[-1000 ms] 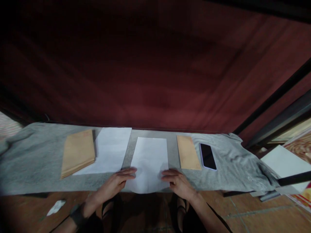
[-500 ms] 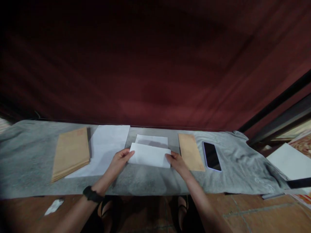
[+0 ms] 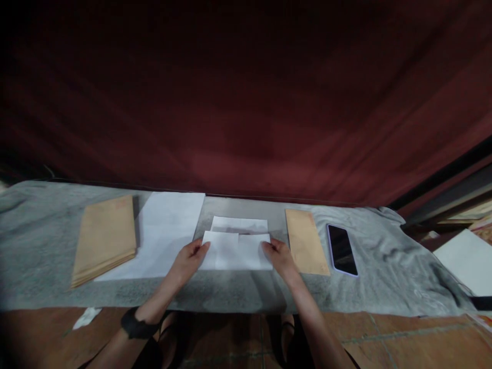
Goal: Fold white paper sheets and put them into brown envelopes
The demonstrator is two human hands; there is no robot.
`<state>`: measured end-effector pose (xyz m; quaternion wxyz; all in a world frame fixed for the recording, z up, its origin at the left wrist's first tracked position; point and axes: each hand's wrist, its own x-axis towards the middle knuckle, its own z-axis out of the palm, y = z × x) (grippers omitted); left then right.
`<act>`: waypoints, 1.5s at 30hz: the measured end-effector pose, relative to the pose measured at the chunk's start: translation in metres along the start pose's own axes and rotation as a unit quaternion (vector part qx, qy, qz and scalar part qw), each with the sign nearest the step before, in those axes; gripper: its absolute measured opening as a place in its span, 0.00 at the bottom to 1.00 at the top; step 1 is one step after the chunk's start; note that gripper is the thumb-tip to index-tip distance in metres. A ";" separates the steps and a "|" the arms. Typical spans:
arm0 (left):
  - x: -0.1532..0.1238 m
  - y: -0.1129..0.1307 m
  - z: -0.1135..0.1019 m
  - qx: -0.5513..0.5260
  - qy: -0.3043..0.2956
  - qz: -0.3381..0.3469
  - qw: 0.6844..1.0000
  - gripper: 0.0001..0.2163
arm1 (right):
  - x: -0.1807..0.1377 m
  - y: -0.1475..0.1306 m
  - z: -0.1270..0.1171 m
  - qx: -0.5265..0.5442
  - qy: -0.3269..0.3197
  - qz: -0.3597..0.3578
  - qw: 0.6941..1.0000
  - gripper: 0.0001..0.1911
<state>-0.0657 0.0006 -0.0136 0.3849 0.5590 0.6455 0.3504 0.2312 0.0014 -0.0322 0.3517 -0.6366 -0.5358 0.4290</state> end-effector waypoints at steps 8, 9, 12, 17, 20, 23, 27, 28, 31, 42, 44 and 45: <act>0.003 0.022 0.011 0.310 0.004 -0.028 0.950 0.11 | 0.006 0.001 0.015 -0.200 0.068 -0.006 0.977 0.19; 0.004 0.023 0.011 0.321 0.002 -0.032 0.947 0.11 | 0.006 -0.001 0.016 -0.231 0.074 -0.006 0.970 0.19; 0.010 0.025 0.012 0.332 -0.001 -0.038 0.942 0.12 | 0.009 -0.006 0.018 -0.317 0.080 0.003 0.945 0.17; 0.022 0.025 0.015 0.308 0.013 -0.051 0.950 0.14 | 0.014 -0.012 0.021 -0.373 0.081 0.025 0.924 0.18; 0.028 0.022 0.016 0.269 0.019 -0.058 0.961 0.14 | 0.018 -0.016 0.022 -0.388 0.084 0.035 0.917 0.18; 0.032 0.016 0.015 0.199 0.017 -0.055 0.978 0.16 | 0.020 -0.021 0.023 -0.397 0.087 0.040 0.913 0.18; 0.036 0.008 0.014 0.119 0.011 -0.052 0.991 0.18 | 0.024 -0.027 0.025 -0.411 0.094 0.045 0.906 0.18; 0.036 0.006 0.014 0.109 0.008 -0.049 0.993 0.18 | 0.024 -0.028 0.025 -0.414 0.097 0.046 0.904 0.18; 0.036 0.002 0.014 0.112 -0.003 -0.041 0.993 0.15 | 0.027 -0.029 0.026 -0.415 0.104 0.048 0.903 0.18; 0.038 0.007 0.018 0.214 0.010 -0.070 0.974 0.13 | 0.033 -0.021 0.020 -0.323 0.123 0.037 0.938 0.17; 0.038 0.010 0.019 0.232 0.008 -0.074 0.970 0.12 | 0.033 -0.020 0.018 -0.311 0.116 0.033 0.943 0.15; 0.038 0.012 0.020 0.241 0.008 -0.076 0.967 0.12 | 0.033 -0.020 0.018 -0.308 0.112 0.031 0.944 0.15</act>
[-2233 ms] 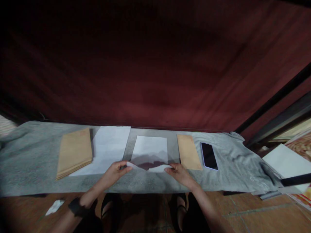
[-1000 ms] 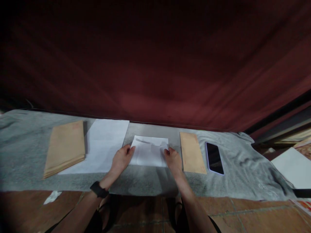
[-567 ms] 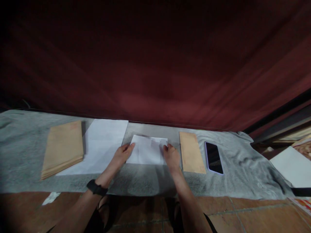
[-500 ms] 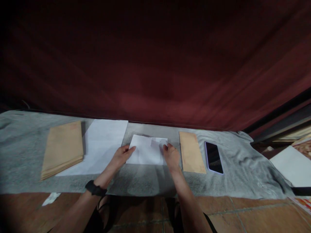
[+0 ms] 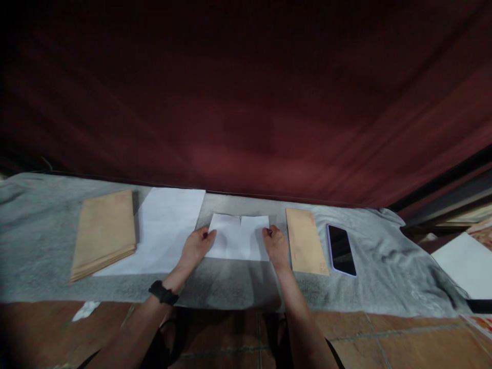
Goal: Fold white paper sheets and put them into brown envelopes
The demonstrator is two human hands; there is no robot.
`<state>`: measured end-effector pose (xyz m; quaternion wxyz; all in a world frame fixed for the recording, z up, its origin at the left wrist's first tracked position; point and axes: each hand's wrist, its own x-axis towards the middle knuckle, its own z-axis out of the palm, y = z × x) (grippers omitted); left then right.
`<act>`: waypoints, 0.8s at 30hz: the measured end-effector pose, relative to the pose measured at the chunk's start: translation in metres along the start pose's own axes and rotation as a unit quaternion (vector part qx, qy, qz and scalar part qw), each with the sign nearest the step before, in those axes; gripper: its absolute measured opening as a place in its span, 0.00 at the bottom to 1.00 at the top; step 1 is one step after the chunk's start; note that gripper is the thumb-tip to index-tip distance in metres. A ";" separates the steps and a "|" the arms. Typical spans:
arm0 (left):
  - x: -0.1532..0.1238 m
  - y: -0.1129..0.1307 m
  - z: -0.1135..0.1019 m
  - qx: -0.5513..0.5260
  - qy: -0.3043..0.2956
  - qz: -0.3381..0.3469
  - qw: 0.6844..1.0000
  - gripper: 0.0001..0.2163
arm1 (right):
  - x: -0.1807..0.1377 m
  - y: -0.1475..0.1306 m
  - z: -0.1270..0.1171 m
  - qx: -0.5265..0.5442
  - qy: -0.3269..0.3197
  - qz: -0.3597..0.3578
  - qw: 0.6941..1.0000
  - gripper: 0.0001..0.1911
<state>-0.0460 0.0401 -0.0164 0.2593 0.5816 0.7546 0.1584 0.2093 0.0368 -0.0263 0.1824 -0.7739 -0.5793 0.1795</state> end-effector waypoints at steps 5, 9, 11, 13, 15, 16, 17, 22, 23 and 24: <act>-0.004 0.007 -0.004 0.036 0.002 -0.008 0.999 0.12 | -0.004 -0.003 0.001 -0.047 -0.002 -0.004 0.999 0.13; -0.008 0.012 -0.008 0.058 0.001 -0.014 0.998 0.12 | -0.011 -0.010 0.005 -0.115 0.021 -0.001 0.993 0.15; -0.010 0.015 -0.010 0.070 -0.002 -0.016 0.997 0.12 | -0.014 -0.012 0.008 -0.140 0.032 -0.008 0.990 0.17; -0.012 0.016 -0.010 0.077 -0.005 -0.019 0.997 0.12 | -0.017 -0.013 0.009 -0.162 0.044 -0.015 0.986 0.18; -0.013 0.017 -0.010 0.083 -0.006 -0.020 0.996 0.13 | -0.020 -0.014 0.009 -0.175 0.059 -0.022 0.982 0.18; -0.013 0.017 -0.010 0.086 -0.005 -0.018 0.996 0.13 | -0.021 -0.014 0.009 -0.179 0.068 -0.028 0.981 0.18; -0.013 0.018 -0.010 0.089 -0.005 -0.016 0.996 0.13 | -0.022 -0.015 0.009 -0.184 0.079 -0.036 0.979 0.19; -0.016 0.020 -0.009 0.109 -0.001 -0.010 0.994 0.15 | -0.026 -0.019 0.017 -0.167 0.132 -0.122 0.969 0.22; -0.017 0.021 -0.008 0.114 0.002 -0.007 0.993 0.15 | -0.027 -0.020 0.022 -0.147 0.132 -0.152 0.968 0.22; -0.018 0.022 -0.008 0.120 0.005 -0.004 0.993 0.15 | -0.028 -0.021 0.028 -0.125 0.127 -0.185 0.966 0.23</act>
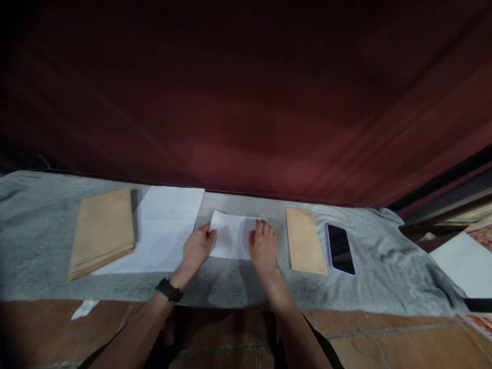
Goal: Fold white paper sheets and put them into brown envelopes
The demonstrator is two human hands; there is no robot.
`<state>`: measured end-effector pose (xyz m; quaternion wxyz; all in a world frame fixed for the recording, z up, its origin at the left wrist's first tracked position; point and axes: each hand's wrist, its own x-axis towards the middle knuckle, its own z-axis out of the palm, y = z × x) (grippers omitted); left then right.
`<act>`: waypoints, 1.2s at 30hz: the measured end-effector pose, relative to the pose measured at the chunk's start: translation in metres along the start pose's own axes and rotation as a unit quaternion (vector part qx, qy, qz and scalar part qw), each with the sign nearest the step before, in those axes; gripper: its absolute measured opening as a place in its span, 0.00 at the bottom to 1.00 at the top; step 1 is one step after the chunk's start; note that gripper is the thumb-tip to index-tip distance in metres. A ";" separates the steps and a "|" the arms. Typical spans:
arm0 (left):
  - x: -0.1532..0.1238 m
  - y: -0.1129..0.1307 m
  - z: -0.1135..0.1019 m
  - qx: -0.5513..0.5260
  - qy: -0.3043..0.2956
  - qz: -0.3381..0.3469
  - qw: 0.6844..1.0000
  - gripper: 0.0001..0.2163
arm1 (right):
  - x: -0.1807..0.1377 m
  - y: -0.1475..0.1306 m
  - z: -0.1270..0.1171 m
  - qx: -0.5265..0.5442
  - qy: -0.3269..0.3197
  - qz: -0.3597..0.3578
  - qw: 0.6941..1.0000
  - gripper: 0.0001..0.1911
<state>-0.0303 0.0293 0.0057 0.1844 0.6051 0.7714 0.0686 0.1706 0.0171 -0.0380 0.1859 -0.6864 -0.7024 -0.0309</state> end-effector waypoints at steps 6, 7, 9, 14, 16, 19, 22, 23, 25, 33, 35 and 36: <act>-0.005 0.001 0.004 0.036 0.027 0.014 0.999 0.16 | -0.015 -0.016 0.024 0.034 -0.026 -0.108 0.993 0.27; -0.005 0.001 0.005 0.041 0.032 0.017 0.998 0.16 | -0.017 -0.016 0.026 0.026 -0.031 -0.112 0.993 0.27; -0.006 0.001 0.007 0.051 0.040 0.020 0.998 0.16 | -0.019 -0.016 0.026 0.015 -0.034 -0.115 0.993 0.27; -0.009 -0.001 0.009 0.090 0.076 0.033 0.993 0.17 | -0.019 -0.016 0.024 0.004 -0.035 -0.117 0.993 0.27; -0.011 0.001 0.012 0.105 0.119 0.060 0.986 0.16 | -0.019 -0.017 0.024 0.000 -0.037 -0.116 0.993 0.27; -0.013 0.009 0.027 0.090 0.164 0.168 0.968 0.19 | -0.018 -0.018 0.025 -0.009 -0.050 -0.113 0.992 0.27; -0.015 0.020 0.050 0.036 0.126 0.312 0.941 0.23 | -0.018 -0.018 0.025 -0.023 -0.071 -0.121 0.990 0.27; -0.016 0.023 0.056 0.026 0.116 0.327 0.938 0.24 | -0.018 -0.017 0.025 -0.028 -0.077 -0.124 0.989 0.28; -0.016 0.027 0.067 0.014 0.107 0.324 0.940 0.25 | -0.018 -0.017 0.025 -0.035 -0.083 -0.126 0.988 0.30; -0.009 0.021 0.073 0.029 0.117 0.267 0.956 0.28 | -0.017 -0.014 0.028 -0.020 -0.048 -0.103 0.993 0.28; -0.006 0.016 0.073 0.039 0.126 0.253 0.959 0.28 | -0.015 -0.010 0.028 -0.019 -0.041 -0.093 0.995 0.27; -0.006 0.014 0.072 0.043 0.132 0.245 0.960 0.28 | -0.015 -0.008 0.028 -0.020 -0.040 -0.089 0.995 0.27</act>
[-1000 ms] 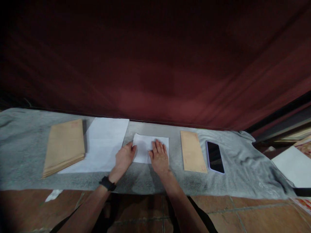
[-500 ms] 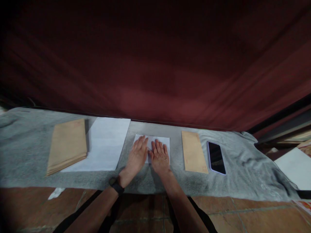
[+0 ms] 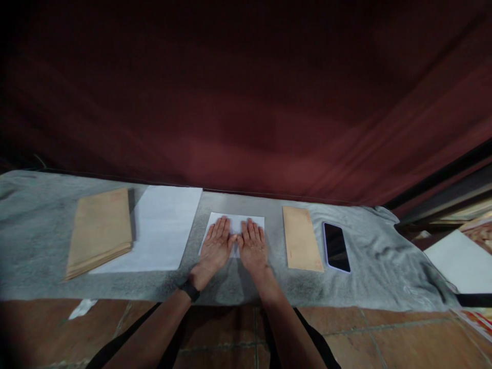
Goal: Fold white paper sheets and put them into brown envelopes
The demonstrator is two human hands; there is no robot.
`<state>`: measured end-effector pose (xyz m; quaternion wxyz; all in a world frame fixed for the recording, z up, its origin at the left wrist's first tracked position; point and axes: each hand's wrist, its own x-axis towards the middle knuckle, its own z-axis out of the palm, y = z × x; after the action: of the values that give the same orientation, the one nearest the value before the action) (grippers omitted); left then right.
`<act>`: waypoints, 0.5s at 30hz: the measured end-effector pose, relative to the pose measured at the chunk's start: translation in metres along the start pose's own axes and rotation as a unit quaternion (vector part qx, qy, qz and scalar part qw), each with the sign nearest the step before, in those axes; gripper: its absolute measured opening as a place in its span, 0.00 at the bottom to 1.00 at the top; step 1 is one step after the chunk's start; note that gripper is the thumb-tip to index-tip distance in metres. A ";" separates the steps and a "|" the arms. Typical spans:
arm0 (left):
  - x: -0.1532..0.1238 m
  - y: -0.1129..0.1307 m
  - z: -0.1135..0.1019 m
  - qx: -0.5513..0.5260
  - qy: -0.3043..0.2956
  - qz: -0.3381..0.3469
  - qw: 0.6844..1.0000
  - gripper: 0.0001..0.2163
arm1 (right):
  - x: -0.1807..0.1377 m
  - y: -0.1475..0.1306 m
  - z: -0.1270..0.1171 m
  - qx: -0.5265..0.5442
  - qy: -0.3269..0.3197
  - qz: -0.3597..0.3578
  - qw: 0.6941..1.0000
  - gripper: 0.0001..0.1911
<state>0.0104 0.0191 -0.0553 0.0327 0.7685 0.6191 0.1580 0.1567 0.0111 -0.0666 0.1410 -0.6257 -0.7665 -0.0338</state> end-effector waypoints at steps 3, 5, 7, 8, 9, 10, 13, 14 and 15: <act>-0.001 -0.006 -0.002 0.010 0.007 -0.019 1.000 0.28 | -0.001 0.009 -0.002 -0.005 0.005 0.018 1.000 0.28; -0.002 -0.009 -0.004 0.012 0.007 -0.032 0.999 0.28 | -0.002 0.016 -0.004 -0.010 0.009 0.028 1.000 0.28; -0.003 -0.011 -0.006 0.018 0.006 -0.045 0.999 0.28 | -0.004 0.024 -0.005 -0.017 0.010 0.037 0.999 0.29; -0.003 -0.012 -0.006 0.022 0.006 -0.052 0.998 0.28 | -0.005 0.028 -0.006 -0.021 0.009 0.040 0.999 0.29; -0.003 -0.013 -0.007 0.025 0.007 -0.059 0.998 0.28 | -0.005 0.032 -0.006 -0.025 0.007 0.045 0.999 0.29; -0.004 -0.014 -0.007 0.028 0.007 -0.066 0.997 0.28 | -0.006 0.036 -0.006 -0.029 0.006 0.048 0.998 0.29; -0.005 -0.017 -0.011 0.031 0.008 -0.080 0.996 0.28 | -0.008 0.045 -0.005 -0.037 0.007 0.057 0.998 0.29; -0.005 -0.019 -0.013 0.032 0.009 -0.083 0.996 0.28 | -0.008 0.047 -0.005 -0.038 0.010 0.061 0.997 0.29; -0.005 -0.020 -0.016 0.034 0.012 -0.084 0.996 0.28 | -0.009 0.049 -0.005 -0.038 0.016 0.065 0.997 0.29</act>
<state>-0.0140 0.0163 -0.0457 0.0122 0.7126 0.6867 0.1429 0.2063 0.0120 -0.0698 0.1311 -0.6782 -0.7203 -0.0637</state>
